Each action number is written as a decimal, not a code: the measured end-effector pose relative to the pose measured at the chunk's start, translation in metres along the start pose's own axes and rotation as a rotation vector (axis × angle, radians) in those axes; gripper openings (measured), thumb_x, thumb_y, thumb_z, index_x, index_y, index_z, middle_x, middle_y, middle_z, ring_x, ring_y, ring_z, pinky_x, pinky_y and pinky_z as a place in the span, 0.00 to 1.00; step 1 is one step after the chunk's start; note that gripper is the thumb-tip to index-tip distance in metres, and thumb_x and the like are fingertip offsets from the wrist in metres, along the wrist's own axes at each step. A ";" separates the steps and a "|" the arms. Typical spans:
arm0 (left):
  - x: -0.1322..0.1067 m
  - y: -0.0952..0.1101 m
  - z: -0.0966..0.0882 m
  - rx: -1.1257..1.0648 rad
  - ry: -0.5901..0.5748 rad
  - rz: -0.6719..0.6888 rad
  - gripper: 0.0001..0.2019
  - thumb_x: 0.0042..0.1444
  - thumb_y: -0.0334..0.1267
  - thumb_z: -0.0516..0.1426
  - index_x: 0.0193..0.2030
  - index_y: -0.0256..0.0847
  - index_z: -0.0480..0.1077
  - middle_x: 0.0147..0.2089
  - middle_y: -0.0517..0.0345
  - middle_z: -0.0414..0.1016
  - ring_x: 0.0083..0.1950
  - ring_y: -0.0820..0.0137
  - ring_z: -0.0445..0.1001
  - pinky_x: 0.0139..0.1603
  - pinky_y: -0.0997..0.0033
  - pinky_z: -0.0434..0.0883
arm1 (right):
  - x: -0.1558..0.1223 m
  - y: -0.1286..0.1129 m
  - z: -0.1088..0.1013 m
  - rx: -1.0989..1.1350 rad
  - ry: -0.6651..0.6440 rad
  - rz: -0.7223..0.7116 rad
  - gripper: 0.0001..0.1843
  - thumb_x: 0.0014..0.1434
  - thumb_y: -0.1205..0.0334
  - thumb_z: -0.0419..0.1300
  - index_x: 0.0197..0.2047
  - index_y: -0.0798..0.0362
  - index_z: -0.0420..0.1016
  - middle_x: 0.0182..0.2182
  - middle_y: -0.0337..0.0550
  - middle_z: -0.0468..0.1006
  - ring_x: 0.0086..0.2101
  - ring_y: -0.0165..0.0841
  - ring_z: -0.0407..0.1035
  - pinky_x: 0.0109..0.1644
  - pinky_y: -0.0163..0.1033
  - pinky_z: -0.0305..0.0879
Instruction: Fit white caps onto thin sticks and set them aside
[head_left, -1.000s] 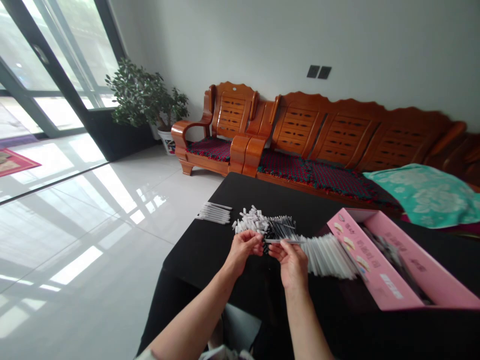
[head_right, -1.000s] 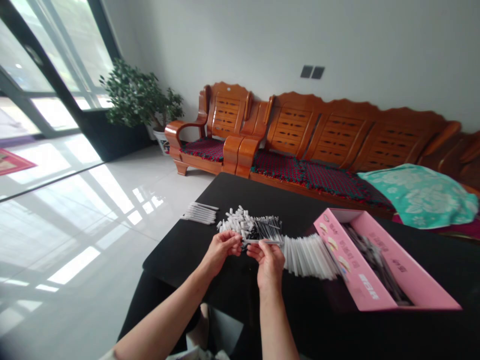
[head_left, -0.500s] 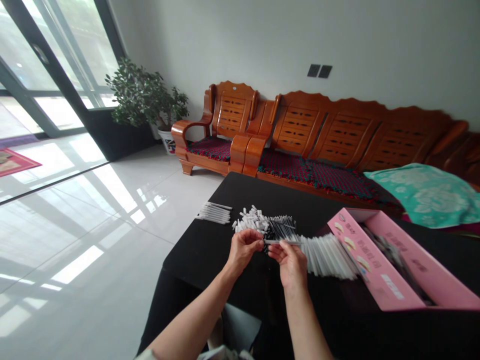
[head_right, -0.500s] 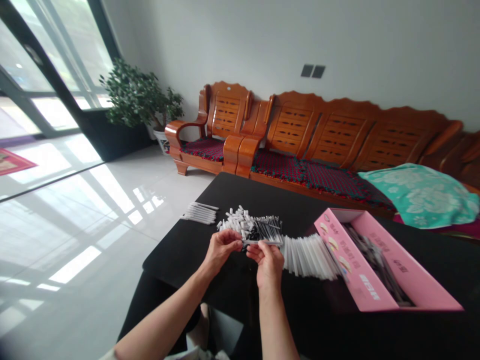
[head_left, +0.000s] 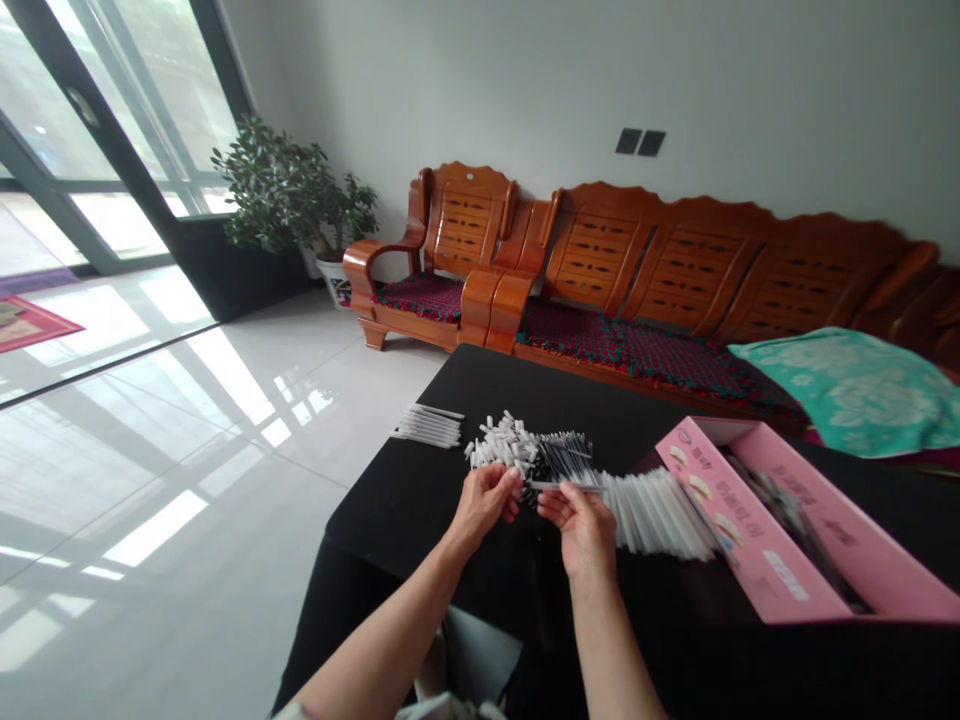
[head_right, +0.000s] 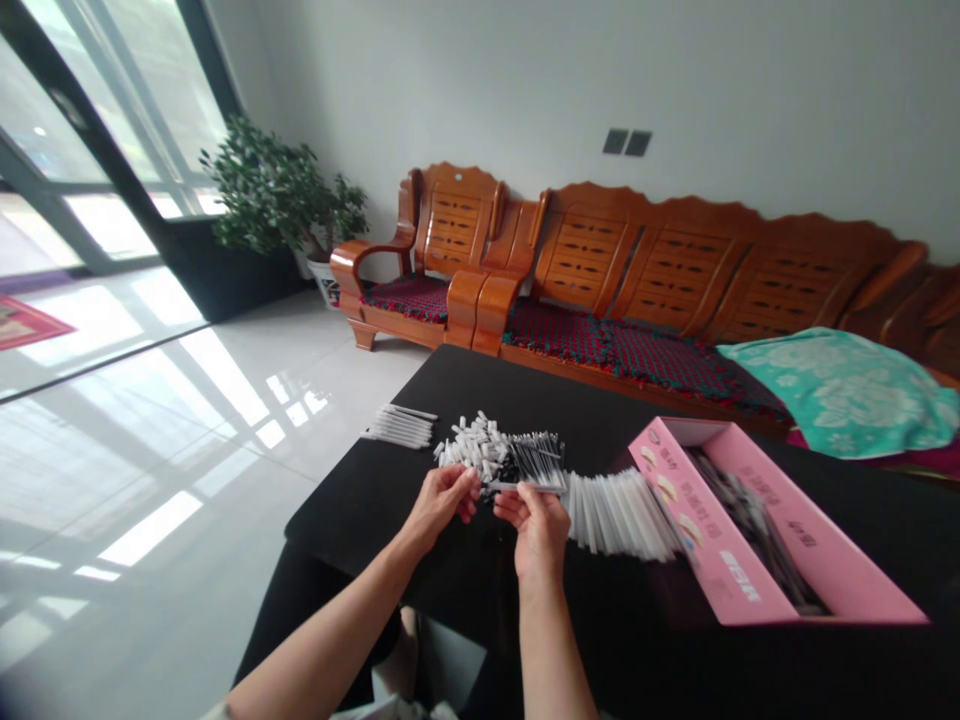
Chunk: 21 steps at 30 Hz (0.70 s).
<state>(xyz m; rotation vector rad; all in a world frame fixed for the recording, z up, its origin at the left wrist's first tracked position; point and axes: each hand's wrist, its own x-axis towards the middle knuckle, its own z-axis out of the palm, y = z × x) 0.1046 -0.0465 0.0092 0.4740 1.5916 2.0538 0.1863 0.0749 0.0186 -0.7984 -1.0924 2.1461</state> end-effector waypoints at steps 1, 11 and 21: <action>0.000 0.000 0.000 0.027 -0.007 -0.021 0.22 0.54 0.56 0.59 0.28 0.34 0.72 0.23 0.58 0.71 0.18 0.75 0.67 0.17 0.78 0.64 | 0.000 0.001 0.000 -0.002 -0.004 -0.003 0.17 0.40 0.62 0.72 0.31 0.58 0.73 0.21 0.47 0.81 0.22 0.38 0.77 0.23 0.37 0.76; 0.002 -0.001 0.000 -0.084 -0.016 -0.004 0.22 0.39 0.47 0.70 0.36 0.34 0.73 0.26 0.58 0.73 0.22 0.74 0.71 0.21 0.76 0.70 | -0.001 0.002 0.001 0.002 0.001 -0.004 0.19 0.37 0.62 0.74 0.31 0.58 0.72 0.21 0.46 0.81 0.21 0.39 0.77 0.22 0.36 0.75; 0.001 -0.004 0.000 -0.017 -0.017 -0.031 0.20 0.43 0.50 0.68 0.30 0.34 0.71 0.21 0.60 0.70 0.18 0.78 0.67 0.16 0.81 0.64 | -0.002 0.001 0.001 -0.004 0.007 0.006 0.18 0.37 0.62 0.74 0.30 0.57 0.72 0.20 0.45 0.81 0.21 0.38 0.77 0.22 0.36 0.75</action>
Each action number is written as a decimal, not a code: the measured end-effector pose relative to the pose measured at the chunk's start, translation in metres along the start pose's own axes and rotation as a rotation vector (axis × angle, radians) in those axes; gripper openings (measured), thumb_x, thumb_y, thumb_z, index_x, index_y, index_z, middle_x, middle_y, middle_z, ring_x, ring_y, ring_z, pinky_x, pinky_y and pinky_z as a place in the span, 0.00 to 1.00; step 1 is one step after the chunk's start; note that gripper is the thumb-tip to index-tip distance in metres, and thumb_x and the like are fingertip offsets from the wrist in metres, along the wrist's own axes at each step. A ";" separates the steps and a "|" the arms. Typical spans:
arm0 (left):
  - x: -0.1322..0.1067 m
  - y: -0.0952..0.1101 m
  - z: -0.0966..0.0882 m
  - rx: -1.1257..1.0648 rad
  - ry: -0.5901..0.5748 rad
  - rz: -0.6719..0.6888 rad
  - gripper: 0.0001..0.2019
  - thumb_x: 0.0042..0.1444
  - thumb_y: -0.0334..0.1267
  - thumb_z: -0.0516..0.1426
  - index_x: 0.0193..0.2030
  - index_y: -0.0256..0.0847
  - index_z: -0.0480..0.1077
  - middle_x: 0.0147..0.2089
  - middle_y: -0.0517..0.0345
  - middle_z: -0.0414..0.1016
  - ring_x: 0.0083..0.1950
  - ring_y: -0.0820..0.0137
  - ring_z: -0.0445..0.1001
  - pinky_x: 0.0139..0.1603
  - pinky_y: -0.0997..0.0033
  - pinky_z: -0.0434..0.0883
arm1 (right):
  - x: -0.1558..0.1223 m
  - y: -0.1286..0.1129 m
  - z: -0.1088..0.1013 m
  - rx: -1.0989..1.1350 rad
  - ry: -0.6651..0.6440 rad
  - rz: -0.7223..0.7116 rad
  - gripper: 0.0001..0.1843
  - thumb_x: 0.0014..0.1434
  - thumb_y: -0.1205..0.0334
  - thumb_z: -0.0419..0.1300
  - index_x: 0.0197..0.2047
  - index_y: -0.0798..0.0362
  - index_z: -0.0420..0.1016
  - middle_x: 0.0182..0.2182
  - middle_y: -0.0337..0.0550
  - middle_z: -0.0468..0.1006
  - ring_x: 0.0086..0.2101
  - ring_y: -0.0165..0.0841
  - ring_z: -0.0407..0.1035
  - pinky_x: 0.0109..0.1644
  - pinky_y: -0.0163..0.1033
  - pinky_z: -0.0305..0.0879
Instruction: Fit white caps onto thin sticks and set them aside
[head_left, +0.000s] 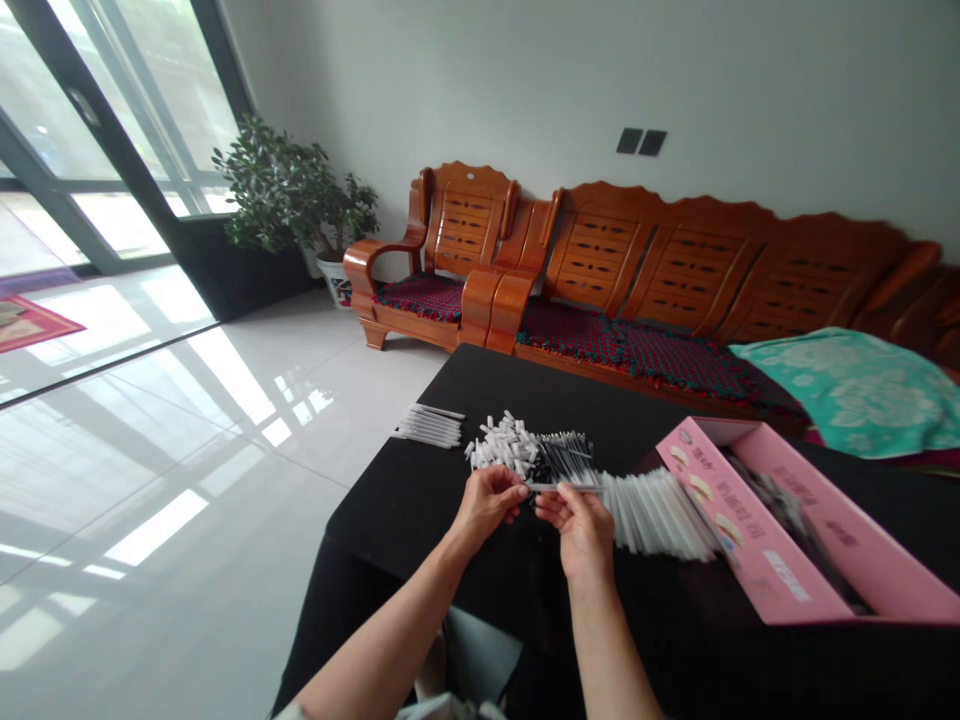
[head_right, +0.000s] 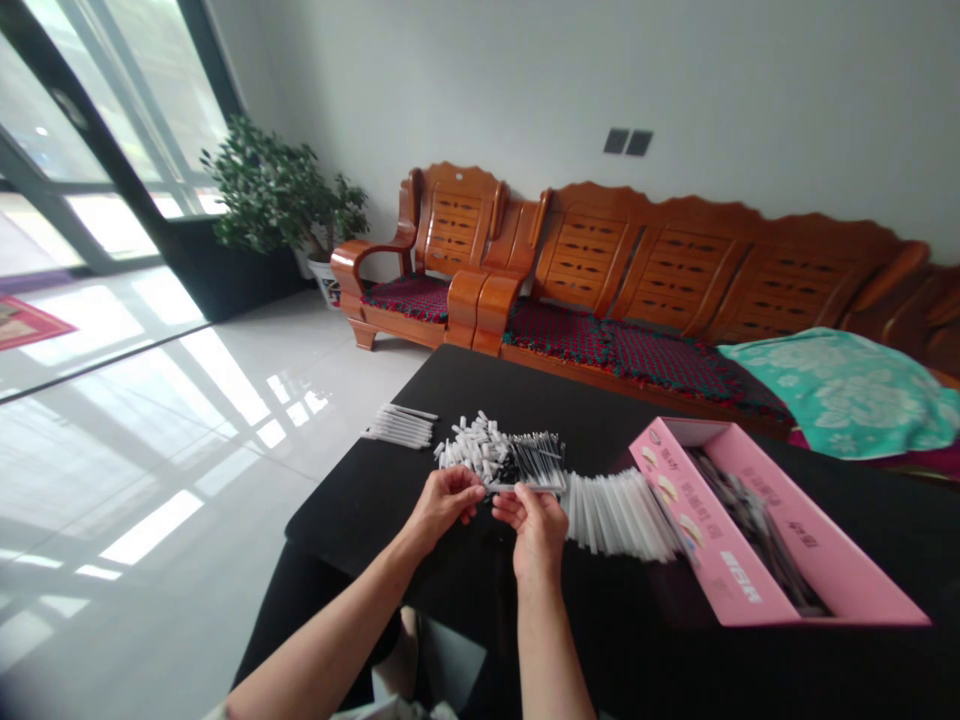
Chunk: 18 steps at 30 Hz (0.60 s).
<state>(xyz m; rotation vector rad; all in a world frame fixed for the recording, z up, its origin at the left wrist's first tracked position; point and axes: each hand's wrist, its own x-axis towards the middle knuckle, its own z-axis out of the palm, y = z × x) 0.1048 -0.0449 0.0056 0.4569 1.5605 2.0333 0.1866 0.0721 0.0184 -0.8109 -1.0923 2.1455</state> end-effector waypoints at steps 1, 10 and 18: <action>0.000 0.000 0.000 -0.026 0.001 0.013 0.21 0.41 0.48 0.70 0.34 0.34 0.72 0.24 0.60 0.72 0.20 0.77 0.69 0.18 0.80 0.67 | 0.000 0.000 0.000 0.002 0.002 0.001 0.18 0.37 0.62 0.74 0.30 0.57 0.72 0.20 0.45 0.81 0.21 0.38 0.77 0.22 0.36 0.75; -0.001 -0.003 0.001 0.035 0.013 -0.048 0.21 0.47 0.54 0.64 0.25 0.34 0.70 0.19 0.60 0.69 0.16 0.78 0.65 0.14 0.80 0.61 | 0.000 0.001 -0.002 -0.005 0.001 0.006 0.18 0.37 0.62 0.73 0.30 0.58 0.72 0.21 0.47 0.81 0.21 0.38 0.77 0.22 0.36 0.75; -0.001 -0.003 0.001 0.033 0.022 -0.058 0.23 0.50 0.56 0.62 0.29 0.33 0.71 0.22 0.58 0.70 0.17 0.77 0.66 0.14 0.80 0.64 | 0.001 0.002 -0.004 -0.006 0.009 0.013 0.19 0.36 0.62 0.73 0.31 0.58 0.72 0.21 0.48 0.81 0.21 0.38 0.77 0.22 0.36 0.75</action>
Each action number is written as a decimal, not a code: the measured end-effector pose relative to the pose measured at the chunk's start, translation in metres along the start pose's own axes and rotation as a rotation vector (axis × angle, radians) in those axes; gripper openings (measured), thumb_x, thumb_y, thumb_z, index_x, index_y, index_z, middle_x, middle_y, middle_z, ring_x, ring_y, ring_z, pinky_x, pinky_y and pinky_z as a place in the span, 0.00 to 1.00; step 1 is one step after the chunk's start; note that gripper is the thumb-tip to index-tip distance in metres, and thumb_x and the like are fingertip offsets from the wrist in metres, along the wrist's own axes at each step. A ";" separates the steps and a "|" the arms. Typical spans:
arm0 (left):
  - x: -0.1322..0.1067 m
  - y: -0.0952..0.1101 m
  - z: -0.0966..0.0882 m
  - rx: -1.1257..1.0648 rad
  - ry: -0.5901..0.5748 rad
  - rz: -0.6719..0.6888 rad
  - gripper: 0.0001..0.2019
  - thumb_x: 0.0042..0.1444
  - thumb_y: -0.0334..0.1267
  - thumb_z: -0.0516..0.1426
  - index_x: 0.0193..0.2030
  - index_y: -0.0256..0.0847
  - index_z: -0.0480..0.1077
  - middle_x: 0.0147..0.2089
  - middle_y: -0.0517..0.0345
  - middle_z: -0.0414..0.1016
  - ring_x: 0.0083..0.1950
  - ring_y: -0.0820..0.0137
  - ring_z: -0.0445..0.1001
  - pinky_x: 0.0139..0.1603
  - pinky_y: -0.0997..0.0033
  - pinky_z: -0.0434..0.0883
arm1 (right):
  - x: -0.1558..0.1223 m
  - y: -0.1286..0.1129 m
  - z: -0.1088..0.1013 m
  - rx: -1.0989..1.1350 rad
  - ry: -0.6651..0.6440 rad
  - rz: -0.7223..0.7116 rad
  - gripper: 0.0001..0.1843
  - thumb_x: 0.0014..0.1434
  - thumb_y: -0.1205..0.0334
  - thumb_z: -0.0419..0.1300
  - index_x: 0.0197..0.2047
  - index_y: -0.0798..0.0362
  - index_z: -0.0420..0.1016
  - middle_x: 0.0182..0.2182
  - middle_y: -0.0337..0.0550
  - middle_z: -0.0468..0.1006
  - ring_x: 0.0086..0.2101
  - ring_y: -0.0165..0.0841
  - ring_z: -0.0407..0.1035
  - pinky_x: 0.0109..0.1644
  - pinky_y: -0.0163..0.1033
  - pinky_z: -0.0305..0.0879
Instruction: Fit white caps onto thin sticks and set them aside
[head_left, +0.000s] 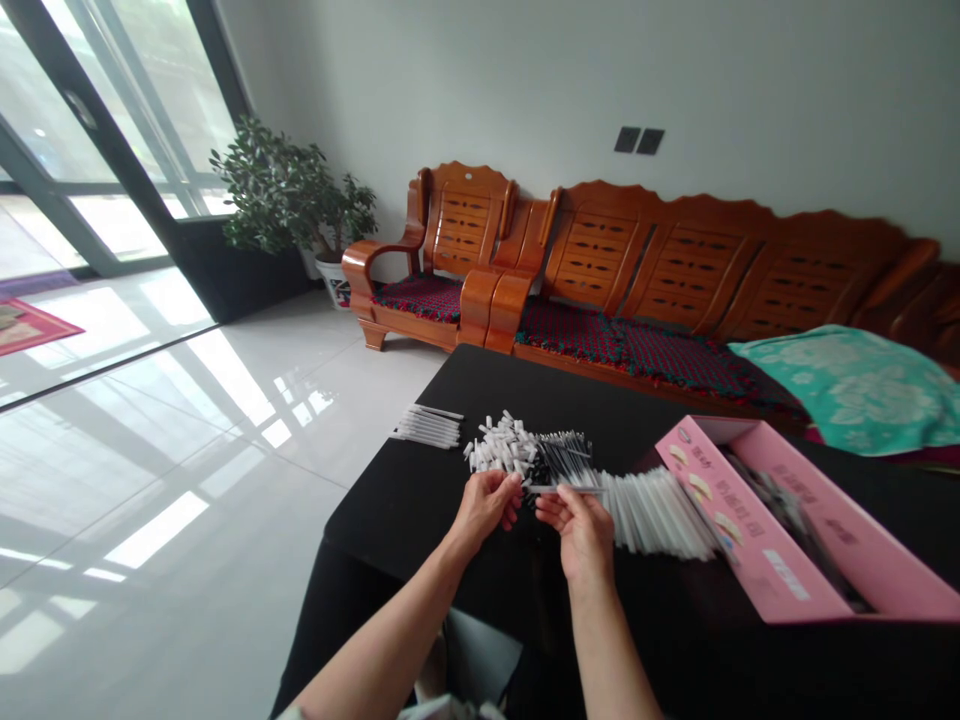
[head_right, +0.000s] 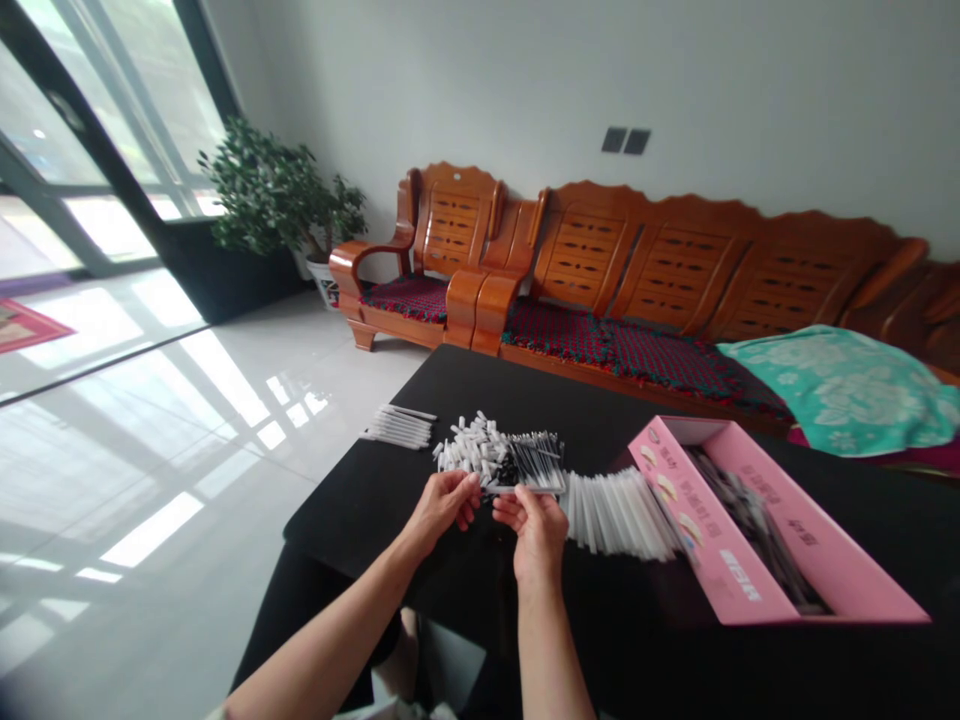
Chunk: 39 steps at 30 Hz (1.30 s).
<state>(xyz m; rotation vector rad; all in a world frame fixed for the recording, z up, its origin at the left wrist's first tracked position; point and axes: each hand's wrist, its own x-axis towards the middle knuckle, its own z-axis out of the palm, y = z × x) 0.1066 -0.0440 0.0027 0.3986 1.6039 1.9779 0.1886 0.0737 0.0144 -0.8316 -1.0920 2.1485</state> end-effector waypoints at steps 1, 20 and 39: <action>0.000 -0.001 0.000 0.015 -0.010 -0.009 0.23 0.51 0.57 0.61 0.27 0.33 0.70 0.21 0.58 0.70 0.16 0.77 0.65 0.13 0.80 0.62 | 0.000 0.000 0.000 -0.002 -0.003 0.001 0.19 0.36 0.62 0.73 0.31 0.58 0.72 0.21 0.48 0.81 0.21 0.38 0.77 0.22 0.36 0.75; 0.000 -0.002 -0.003 -0.013 -0.009 -0.032 0.22 0.45 0.53 0.66 0.31 0.34 0.70 0.22 0.60 0.71 0.19 0.76 0.69 0.16 0.78 0.68 | 0.002 0.004 -0.003 -0.040 -0.012 0.014 0.19 0.36 0.60 0.74 0.30 0.58 0.72 0.22 0.48 0.81 0.22 0.38 0.77 0.23 0.36 0.75; 0.003 -0.006 -0.003 -0.045 -0.029 -0.043 0.21 0.42 0.52 0.68 0.27 0.34 0.68 0.21 0.59 0.71 0.18 0.76 0.68 0.17 0.79 0.67 | 0.000 0.002 0.000 -0.045 0.004 0.008 0.18 0.36 0.61 0.73 0.28 0.58 0.72 0.20 0.46 0.81 0.21 0.37 0.77 0.22 0.35 0.75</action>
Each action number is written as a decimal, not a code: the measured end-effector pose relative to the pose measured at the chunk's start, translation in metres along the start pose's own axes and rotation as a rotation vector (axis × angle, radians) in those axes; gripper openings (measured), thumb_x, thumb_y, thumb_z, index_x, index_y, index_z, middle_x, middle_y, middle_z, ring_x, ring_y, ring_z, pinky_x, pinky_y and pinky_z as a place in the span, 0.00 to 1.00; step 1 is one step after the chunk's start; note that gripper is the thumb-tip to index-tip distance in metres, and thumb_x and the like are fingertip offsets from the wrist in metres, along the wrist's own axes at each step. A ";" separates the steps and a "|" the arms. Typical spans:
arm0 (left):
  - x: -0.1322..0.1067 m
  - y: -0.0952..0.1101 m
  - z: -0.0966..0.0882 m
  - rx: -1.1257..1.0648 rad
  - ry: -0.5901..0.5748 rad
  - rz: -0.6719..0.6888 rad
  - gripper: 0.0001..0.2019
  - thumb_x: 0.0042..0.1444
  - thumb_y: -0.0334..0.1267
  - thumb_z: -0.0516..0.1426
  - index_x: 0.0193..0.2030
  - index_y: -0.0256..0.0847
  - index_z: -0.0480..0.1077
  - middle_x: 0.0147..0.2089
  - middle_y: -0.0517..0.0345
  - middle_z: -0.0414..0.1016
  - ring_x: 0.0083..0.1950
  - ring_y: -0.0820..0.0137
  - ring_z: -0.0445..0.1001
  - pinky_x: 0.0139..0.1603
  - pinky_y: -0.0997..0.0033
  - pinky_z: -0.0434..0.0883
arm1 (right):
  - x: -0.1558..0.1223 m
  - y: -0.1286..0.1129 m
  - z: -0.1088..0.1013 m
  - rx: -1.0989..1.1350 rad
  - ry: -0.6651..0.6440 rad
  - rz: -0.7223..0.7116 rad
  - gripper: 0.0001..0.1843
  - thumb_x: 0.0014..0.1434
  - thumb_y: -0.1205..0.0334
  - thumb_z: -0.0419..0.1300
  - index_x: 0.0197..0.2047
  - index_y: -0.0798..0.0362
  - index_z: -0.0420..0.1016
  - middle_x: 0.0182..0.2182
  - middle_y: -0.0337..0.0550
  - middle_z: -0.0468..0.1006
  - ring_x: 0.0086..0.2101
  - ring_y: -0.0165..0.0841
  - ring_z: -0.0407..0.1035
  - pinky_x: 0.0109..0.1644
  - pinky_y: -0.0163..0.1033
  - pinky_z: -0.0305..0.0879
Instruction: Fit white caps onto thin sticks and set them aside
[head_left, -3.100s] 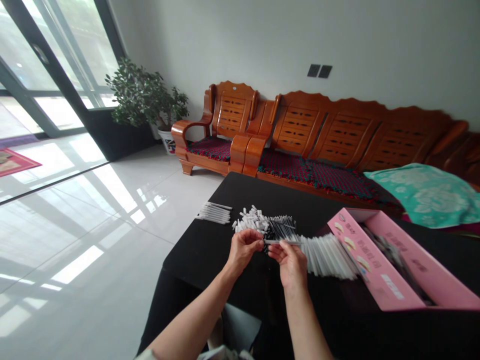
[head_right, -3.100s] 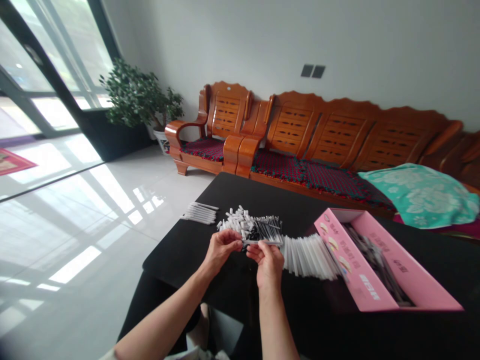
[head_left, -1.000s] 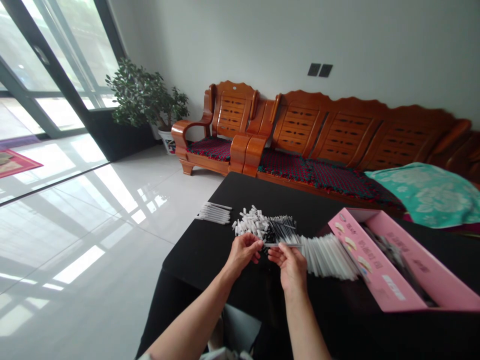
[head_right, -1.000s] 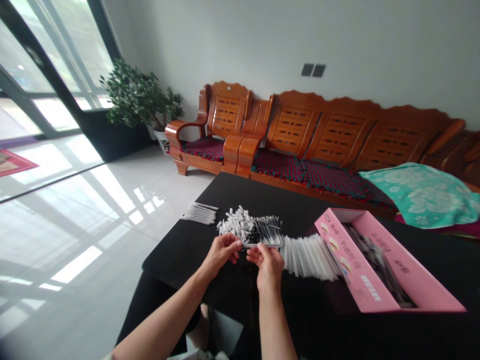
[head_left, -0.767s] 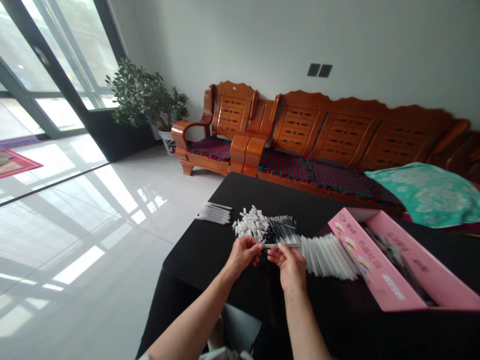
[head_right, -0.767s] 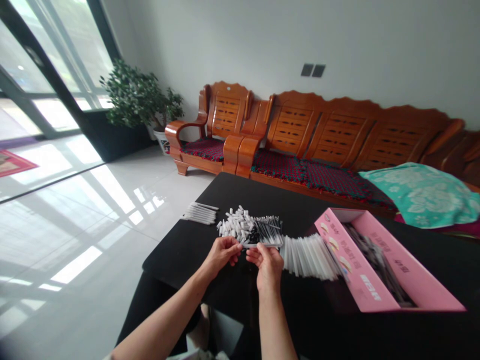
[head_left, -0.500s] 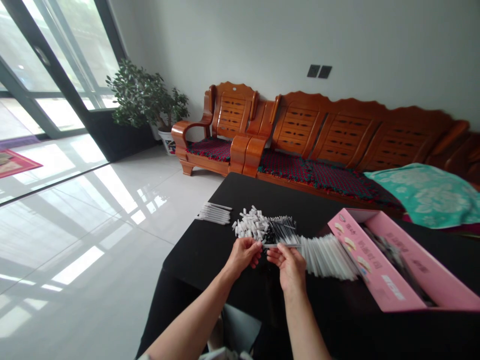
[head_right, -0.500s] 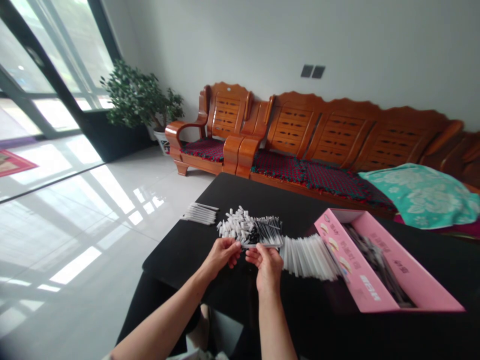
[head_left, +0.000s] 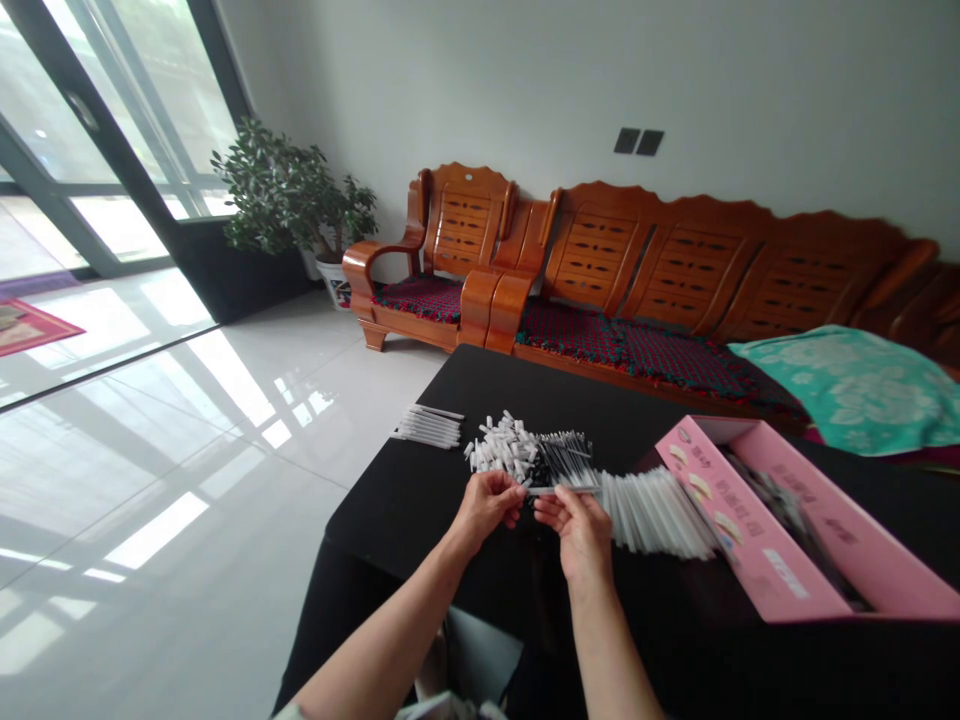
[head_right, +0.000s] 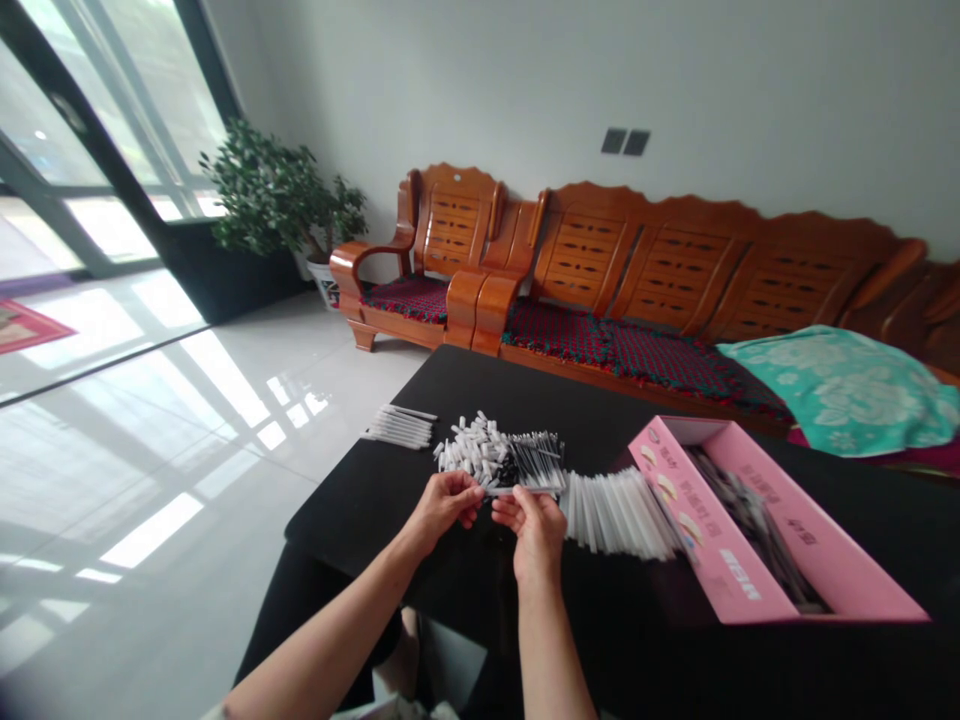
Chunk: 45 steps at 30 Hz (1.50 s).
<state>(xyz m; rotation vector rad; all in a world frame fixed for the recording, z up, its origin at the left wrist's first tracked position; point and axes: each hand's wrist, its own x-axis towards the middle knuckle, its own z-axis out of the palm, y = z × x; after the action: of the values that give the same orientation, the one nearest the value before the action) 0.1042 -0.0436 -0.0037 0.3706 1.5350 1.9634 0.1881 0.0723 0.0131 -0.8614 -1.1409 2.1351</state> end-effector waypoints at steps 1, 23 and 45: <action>0.000 0.000 0.000 -0.012 -0.003 0.001 0.21 0.41 0.51 0.68 0.27 0.34 0.69 0.20 0.59 0.71 0.18 0.76 0.68 0.17 0.78 0.67 | 0.000 0.000 0.000 0.001 -0.001 0.001 0.18 0.36 0.61 0.73 0.28 0.58 0.72 0.20 0.46 0.81 0.21 0.37 0.77 0.22 0.35 0.75; -0.018 -0.006 0.001 0.482 0.002 0.347 0.05 0.53 0.38 0.61 0.35 0.40 0.75 0.28 0.58 0.75 0.25 0.73 0.70 0.27 0.76 0.66 | 0.012 0.016 -0.022 0.031 0.045 0.150 0.13 0.37 0.63 0.71 0.27 0.57 0.72 0.18 0.44 0.79 0.19 0.36 0.75 0.20 0.35 0.73; 0.034 -0.006 -0.026 1.252 0.257 0.304 0.10 0.59 0.38 0.58 0.46 0.44 0.76 0.46 0.51 0.73 0.45 0.63 0.73 0.42 0.71 0.65 | 0.007 0.007 -0.026 -0.031 -0.010 0.063 0.15 0.40 0.62 0.72 0.29 0.57 0.72 0.22 0.46 0.82 0.23 0.38 0.78 0.26 0.37 0.76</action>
<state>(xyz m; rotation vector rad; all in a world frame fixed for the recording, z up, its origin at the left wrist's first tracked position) 0.0650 -0.0417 -0.0222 0.8938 2.8764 0.9816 0.2025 0.0872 -0.0061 -0.9129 -1.1694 2.1798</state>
